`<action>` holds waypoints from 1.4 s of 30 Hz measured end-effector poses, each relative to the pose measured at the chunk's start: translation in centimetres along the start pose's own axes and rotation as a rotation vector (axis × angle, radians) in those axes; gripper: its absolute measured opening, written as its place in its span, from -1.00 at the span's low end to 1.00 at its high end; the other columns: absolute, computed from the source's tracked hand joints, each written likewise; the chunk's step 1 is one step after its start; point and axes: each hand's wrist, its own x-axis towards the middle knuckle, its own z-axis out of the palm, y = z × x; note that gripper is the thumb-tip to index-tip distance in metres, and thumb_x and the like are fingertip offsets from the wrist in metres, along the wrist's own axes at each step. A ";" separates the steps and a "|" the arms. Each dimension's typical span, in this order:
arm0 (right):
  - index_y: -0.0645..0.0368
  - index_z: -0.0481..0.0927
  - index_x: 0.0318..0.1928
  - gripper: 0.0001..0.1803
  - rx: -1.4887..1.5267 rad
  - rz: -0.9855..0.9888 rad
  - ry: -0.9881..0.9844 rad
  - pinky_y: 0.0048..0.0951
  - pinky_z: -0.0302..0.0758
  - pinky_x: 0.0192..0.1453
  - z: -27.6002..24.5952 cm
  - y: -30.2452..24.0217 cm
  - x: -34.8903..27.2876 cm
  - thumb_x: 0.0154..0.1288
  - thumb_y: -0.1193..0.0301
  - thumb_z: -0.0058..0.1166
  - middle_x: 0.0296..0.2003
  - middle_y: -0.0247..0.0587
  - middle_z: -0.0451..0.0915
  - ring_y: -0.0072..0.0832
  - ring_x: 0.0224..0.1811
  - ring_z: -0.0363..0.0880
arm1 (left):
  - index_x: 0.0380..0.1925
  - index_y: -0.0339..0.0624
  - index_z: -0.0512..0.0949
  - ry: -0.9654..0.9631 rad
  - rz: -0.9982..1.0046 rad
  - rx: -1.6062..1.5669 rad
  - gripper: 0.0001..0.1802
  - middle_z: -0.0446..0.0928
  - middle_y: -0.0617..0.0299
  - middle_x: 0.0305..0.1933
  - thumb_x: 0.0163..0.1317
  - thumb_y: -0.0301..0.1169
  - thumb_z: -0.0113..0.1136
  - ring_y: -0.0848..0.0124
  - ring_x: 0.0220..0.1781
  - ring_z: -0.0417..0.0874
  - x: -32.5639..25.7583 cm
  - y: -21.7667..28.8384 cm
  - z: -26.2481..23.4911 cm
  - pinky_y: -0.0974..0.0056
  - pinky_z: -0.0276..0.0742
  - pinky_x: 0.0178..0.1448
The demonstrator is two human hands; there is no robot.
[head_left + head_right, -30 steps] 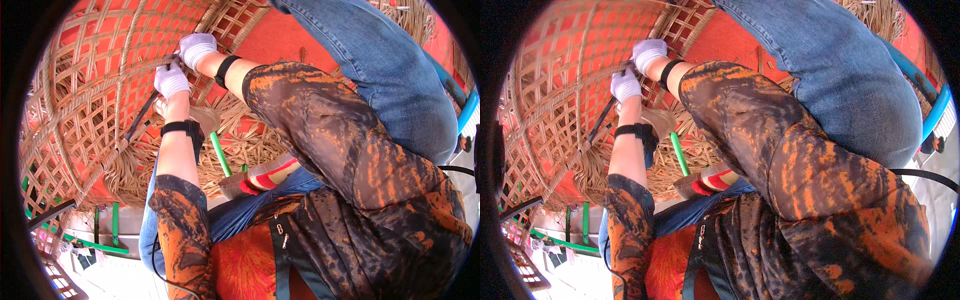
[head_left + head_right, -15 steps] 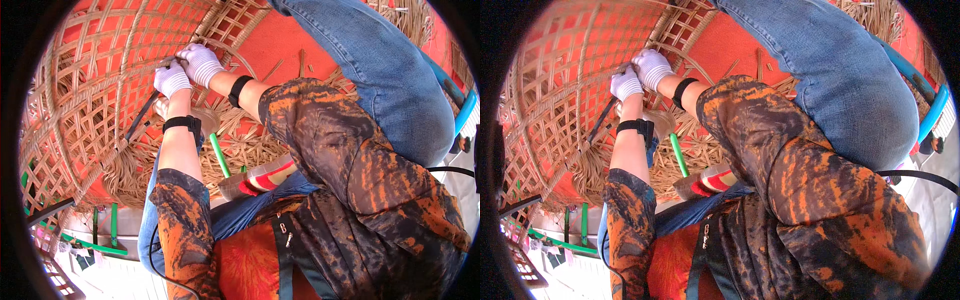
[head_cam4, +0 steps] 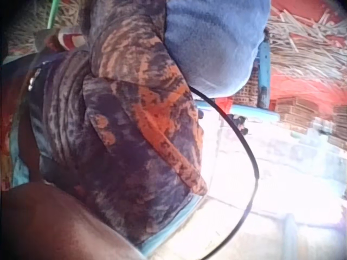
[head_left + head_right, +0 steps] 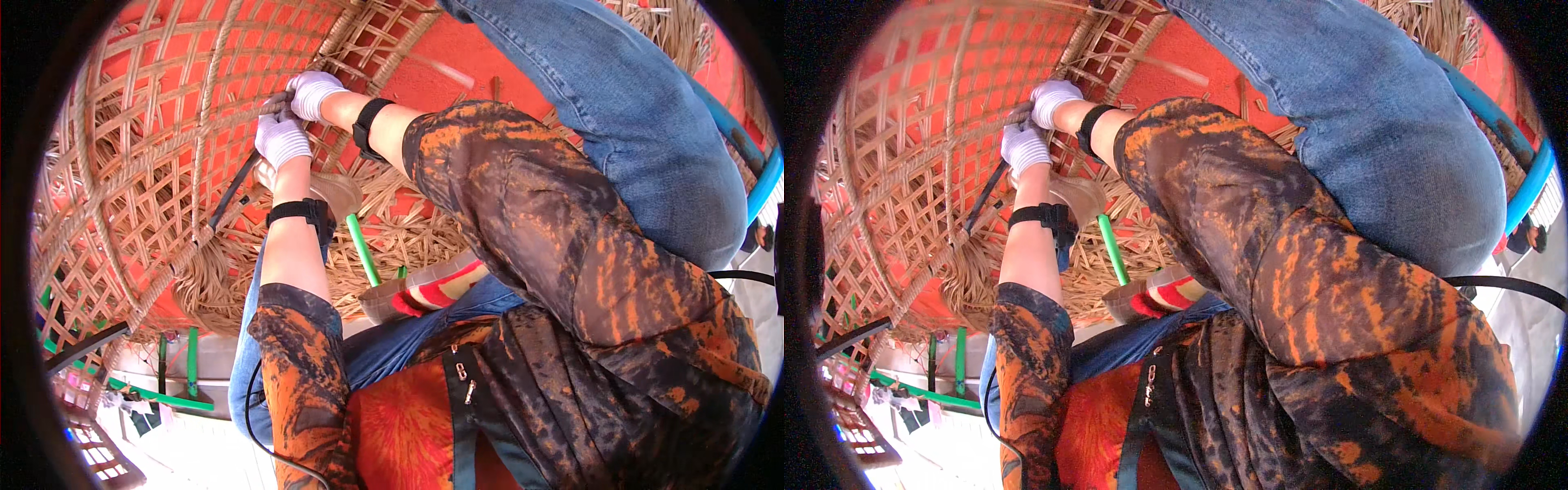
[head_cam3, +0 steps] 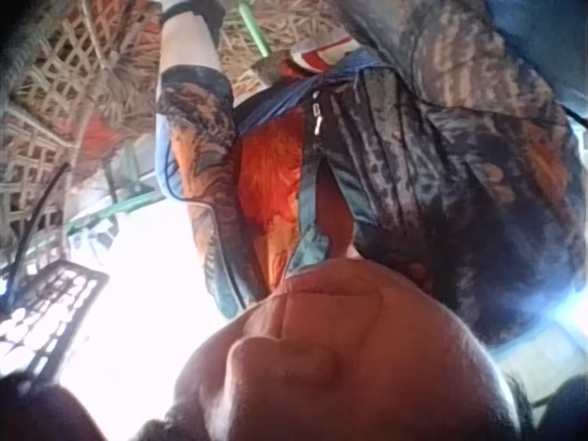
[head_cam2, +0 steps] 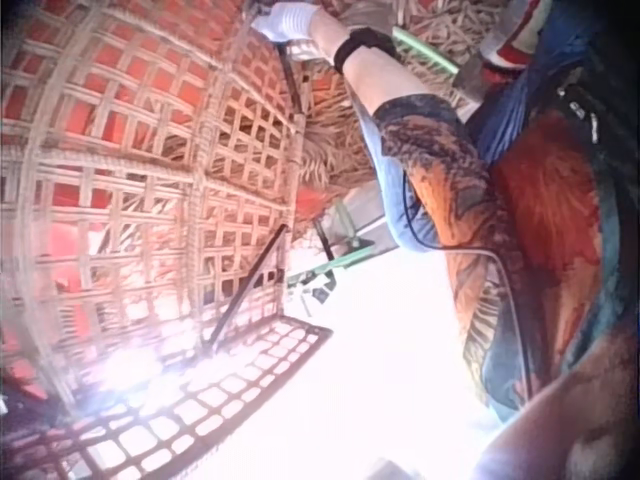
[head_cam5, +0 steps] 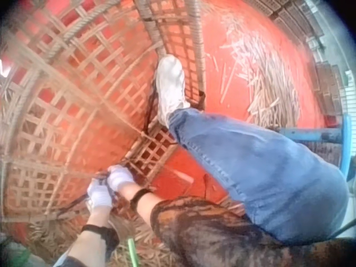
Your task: The recorder is weaving a wicker or bamboo chair frame using flexible binding strips.
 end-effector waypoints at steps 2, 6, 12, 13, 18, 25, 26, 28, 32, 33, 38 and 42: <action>-0.08 0.66 -0.09 -0.69 0.041 -0.001 -0.111 -0.34 0.50 0.05 -0.3 -0.6 -0.1 0.09 0.35 0.11 -0.13 -0.23 0.65 -0.25 -0.06 0.60 | -0.21 -0.11 0.65 0.006 -0.007 -0.097 -0.84 0.65 0.08 -0.36 0.23 -0.45 0.16 0.40 -0.35 0.62 0.4 -1.0 -0.4 0.25 0.53 -0.20; -0.10 0.64 -0.04 -0.64 0.112 -0.106 -0.058 -0.27 0.49 0.13 0.3 0.5 -0.6 0.14 0.21 0.07 0.04 -0.17 0.56 -0.14 0.08 0.52 | -0.17 -0.15 0.63 0.019 0.006 0.074 -0.77 0.64 -0.03 -0.31 0.20 -0.34 0.21 0.21 -0.29 0.66 1.4 -1.4 -0.4 0.19 0.54 -0.14; -0.05 0.63 -0.03 -0.68 0.183 -0.086 0.352 -0.33 0.40 0.23 3.1 3.3 -0.7 0.18 0.31 0.04 0.02 -0.06 0.52 -0.18 0.11 0.47 | -0.21 -0.21 0.63 0.094 0.114 0.137 -0.69 0.63 -0.08 -0.27 0.13 -0.24 0.25 0.02 -0.25 0.64 2.2 -1.9 2.6 0.10 0.52 -0.06; -0.03 0.61 -0.01 -0.69 0.293 -0.006 0.322 -0.34 0.42 0.20 3.5 2.2 -1.4 0.23 0.40 -0.01 -0.04 -0.07 0.56 -0.22 0.09 0.49 | -0.23 -0.22 0.63 0.158 0.180 0.054 -0.70 0.63 -0.07 -0.29 0.12 -0.25 0.25 0.02 -0.26 0.64 3.0 -3.7 2.5 0.09 0.51 -0.05; 0.01 0.65 -0.20 -0.79 0.246 -0.245 0.488 -0.17 0.50 0.01 0.6 1.6 -2.0 0.19 0.33 0.00 -0.20 -0.09 0.61 -0.10 -0.12 0.56 | -0.26 -0.31 0.62 0.072 0.022 -0.308 -0.79 0.65 0.00 -0.33 0.17 -0.39 0.21 0.28 -0.35 0.64 1.4 -3.7 2.3 0.26 0.50 -0.21; 0.01 0.65 -0.19 -0.79 0.284 -0.222 0.417 -0.21 0.50 0.05 1.9 2.1 -1.7 0.15 0.44 0.04 -0.14 -0.06 0.59 -0.08 -0.10 0.56 | -0.25 -0.29 0.62 0.077 0.035 -0.168 -0.79 0.65 0.01 -0.35 0.17 -0.39 0.23 0.33 -0.37 0.65 0.9 -1.3 0.8 0.27 0.54 -0.24; 0.02 0.65 -0.19 -0.78 0.286 -0.252 0.407 -0.23 0.49 0.08 2.4 1.9 -2.0 0.15 0.47 0.03 -0.13 -0.04 0.58 -0.07 -0.08 0.55 | -0.25 -0.29 0.62 0.094 0.007 -0.072 -0.78 0.65 0.01 -0.35 0.17 -0.38 0.25 0.33 -0.38 0.66 1.2 -1.6 0.7 0.27 0.55 -0.24; 0.01 0.65 -0.17 -0.76 0.295 -0.243 0.400 -0.23 0.49 0.08 2.5 1.9 -2.0 0.15 0.47 0.03 -0.11 -0.05 0.58 -0.08 -0.06 0.55 | -0.26 -0.29 0.62 0.106 -0.019 0.019 -0.78 0.66 0.02 -0.35 0.16 -0.37 0.26 0.33 -0.38 0.66 1.1 -1.3 0.6 0.27 0.56 -0.25; -0.02 0.65 -0.09 -0.71 0.170 -0.304 0.386 -0.25 0.47 0.13 2.7 2.1 -1.3 0.15 0.44 0.04 -0.06 -0.07 0.57 -0.12 -0.01 0.53 | -0.25 -0.30 0.61 0.065 -0.056 0.002 -0.75 0.65 0.02 -0.32 0.15 -0.36 0.29 0.32 -0.38 0.66 1.9 -1.5 0.8 0.23 0.58 -0.25; -0.02 0.65 -0.09 -0.71 0.168 -0.302 0.387 -0.25 0.47 0.13 2.8 2.3 -1.3 0.15 0.44 0.04 -0.06 -0.07 0.57 -0.12 -0.01 0.53 | -0.24 -0.31 0.61 0.036 -0.048 -0.001 -0.75 0.65 0.03 -0.31 0.15 -0.37 0.29 0.33 -0.38 0.66 2.0 -1.4 0.9 0.23 0.59 -0.25; -0.01 0.65 -0.07 -0.68 0.482 -0.128 0.162 -0.29 0.45 0.17 2.7 0.8 -2.8 0.12 0.38 0.09 -0.04 -0.05 0.57 -0.15 0.04 0.52 | -0.21 -0.31 0.60 0.019 -0.039 -0.262 -0.78 0.65 0.08 -0.29 0.15 -0.44 0.27 0.40 -0.32 0.65 2.1 -4.1 0.4 0.30 0.58 -0.21; 0.06 0.64 -0.07 -0.68 0.491 -0.143 0.323 -0.33 0.47 0.12 3.4 2.7 -2.3 0.11 0.45 0.08 -0.04 0.06 0.56 -0.10 0.01 0.54 | -0.22 -0.27 0.60 -0.116 0.129 -0.365 -0.84 0.65 0.11 -0.28 0.16 -0.54 0.22 0.43 -0.27 0.62 2.4 -3.0 1.1 0.35 0.55 -0.16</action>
